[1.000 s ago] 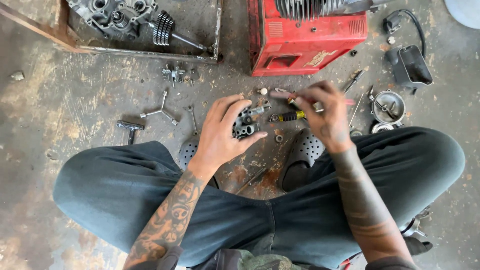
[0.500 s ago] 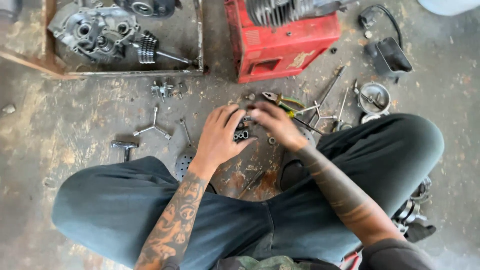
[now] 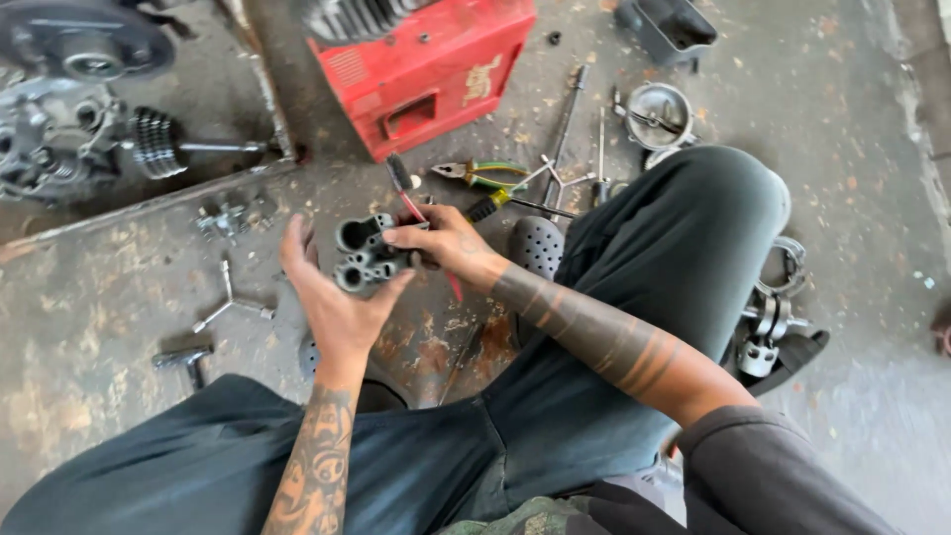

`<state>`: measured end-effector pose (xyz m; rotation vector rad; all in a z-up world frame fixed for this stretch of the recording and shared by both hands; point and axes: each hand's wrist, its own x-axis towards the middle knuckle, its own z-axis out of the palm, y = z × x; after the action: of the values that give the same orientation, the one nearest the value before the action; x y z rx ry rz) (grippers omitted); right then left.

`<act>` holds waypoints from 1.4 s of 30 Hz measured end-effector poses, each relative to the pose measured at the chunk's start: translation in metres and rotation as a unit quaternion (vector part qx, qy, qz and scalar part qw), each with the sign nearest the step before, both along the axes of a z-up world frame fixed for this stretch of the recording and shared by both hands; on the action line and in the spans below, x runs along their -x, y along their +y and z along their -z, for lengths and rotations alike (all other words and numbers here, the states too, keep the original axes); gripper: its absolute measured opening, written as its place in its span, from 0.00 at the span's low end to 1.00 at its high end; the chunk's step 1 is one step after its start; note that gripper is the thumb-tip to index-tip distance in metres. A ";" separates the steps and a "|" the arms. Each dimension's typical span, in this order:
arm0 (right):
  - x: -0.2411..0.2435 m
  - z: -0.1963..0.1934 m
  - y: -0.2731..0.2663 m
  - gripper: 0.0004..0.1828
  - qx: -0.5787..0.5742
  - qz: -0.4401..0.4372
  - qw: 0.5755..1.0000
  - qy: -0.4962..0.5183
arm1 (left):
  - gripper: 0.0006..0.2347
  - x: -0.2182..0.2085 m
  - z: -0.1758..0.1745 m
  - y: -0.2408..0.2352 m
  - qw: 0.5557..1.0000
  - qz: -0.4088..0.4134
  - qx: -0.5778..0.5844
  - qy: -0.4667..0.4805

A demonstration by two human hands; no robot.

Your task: The person sits on the workshop floor and scrubs a carburetor with a pink brush, working it over its openings and surfaces. They then use pliers and a screwdriver to work on the carburetor parts, holding the assembly in one hand while manipulating it with the other.

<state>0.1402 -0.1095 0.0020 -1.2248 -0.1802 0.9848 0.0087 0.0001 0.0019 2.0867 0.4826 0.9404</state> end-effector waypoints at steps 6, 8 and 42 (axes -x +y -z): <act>0.007 0.029 0.000 0.22 -0.057 0.031 0.992 0.111 | 0.32 0.012 0.117 -0.001 0.813 0.118 0.554 -0.133; 0.020 0.026 -0.003 0.22 -0.065 0.009 0.990 0.127 | 0.36 -0.003 0.058 -0.009 0.757 0.116 0.619 -0.173; 0.021 0.322 -0.010 0.20 0.306 -0.432 0.615 -0.585 | 0.30 0.002 0.000 0.104 0.518 -0.019 0.786 -0.336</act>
<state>0.1196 -0.1198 -0.3196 -2.4028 -1.7429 0.8620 0.0066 0.1041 0.0023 -0.0196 0.5656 0.6740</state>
